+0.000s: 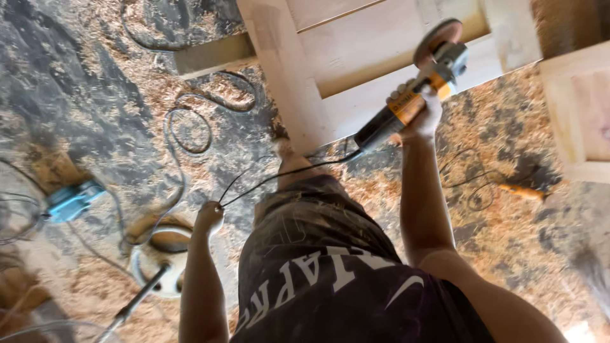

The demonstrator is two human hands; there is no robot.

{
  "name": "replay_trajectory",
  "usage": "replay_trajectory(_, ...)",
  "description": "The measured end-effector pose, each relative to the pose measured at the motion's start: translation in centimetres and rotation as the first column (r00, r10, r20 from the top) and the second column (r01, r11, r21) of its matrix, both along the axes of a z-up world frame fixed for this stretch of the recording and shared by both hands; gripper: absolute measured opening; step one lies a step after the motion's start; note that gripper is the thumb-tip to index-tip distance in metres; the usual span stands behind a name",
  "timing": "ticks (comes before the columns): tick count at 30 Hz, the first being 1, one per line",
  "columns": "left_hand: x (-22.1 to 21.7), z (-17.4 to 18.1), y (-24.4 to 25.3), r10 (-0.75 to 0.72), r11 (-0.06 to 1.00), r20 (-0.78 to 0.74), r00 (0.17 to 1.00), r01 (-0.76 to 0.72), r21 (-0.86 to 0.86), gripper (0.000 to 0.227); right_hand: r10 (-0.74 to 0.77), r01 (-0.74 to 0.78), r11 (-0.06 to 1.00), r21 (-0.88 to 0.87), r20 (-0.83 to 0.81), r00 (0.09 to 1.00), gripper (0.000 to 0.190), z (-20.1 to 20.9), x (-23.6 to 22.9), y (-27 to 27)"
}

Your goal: The person uses an angle grinder with a sanding disc to smooth the surface of a wooden door. The person moves the tool across the door panels and edges, generating sawdust, and continues sanding different sections of the door throughout the clip.

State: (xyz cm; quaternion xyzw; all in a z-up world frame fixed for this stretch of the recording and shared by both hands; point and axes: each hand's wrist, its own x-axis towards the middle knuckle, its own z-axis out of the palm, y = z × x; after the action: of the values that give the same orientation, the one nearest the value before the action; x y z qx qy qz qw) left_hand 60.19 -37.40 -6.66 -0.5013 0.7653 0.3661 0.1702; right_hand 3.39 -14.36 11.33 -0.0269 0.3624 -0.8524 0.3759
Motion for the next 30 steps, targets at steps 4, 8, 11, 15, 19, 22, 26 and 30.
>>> replay_trajectory(4,-0.2,1.1,-5.2,-0.13,0.99,0.12,0.984,0.136,-0.048,0.025,0.049,-0.05,0.998,-0.049,-0.024,0.999,0.051,-0.9,2.1,-7.9)
replay_trajectory(8,-3.5,0.1,-10.7,-0.237,0.968,0.103,0.966,0.244,-0.058,0.029,0.118,-0.118,0.993,-0.012,0.016,0.993,0.048,-1.1,6.1,-11.9)
replay_trajectory(11,-5.5,-0.8,-14.3,-0.292,0.956,0.034,0.956,0.292,-0.027,0.034,0.1,-0.101,0.994,0.038,0.033,0.994,0.047,-0.4,7.9,-15.4)
replay_trajectory(15,-7.3,-3.3,-17.6,-0.588,0.809,0.145,0.796,0.574,0.126,0.032,0.043,-0.045,0.998,0.039,0.051,0.998,0.046,0.0,12.1,-17.7)
replay_trajectory(19,-6.4,-4.2,-22.6,-0.968,0.245,0.011,0.25,0.957,-0.158,0.026,-0.181,0.186,0.961,0.205,-0.045,0.982,0.051,1.1,18.0,-19.5)
replay_trajectory(22,-7.1,-3.7,-28.3,-0.987,0.157,-0.007,0.158,0.974,-0.163,0.028,-0.308,0.335,0.91,0.243,-0.142,0.941,0.05,2.7,22.1,-21.0)
replay_trajectory(26,-9.0,-1.3,-34.7,-0.997,0.075,-0.007,0.075,0.989,-0.129,0.037,-0.487,0.498,0.827,0.259,-0.112,0.866,0.047,3.9,28.5,-20.9)
replay_trajectory(30,-13.0,3.5,-36.8,-0.802,0.571,-0.173,0.571,0.819,0.056,0.041,-0.641,0.633,0.72,0.283,-0.077,0.763,0.041,4.7,31.7,-21.3)
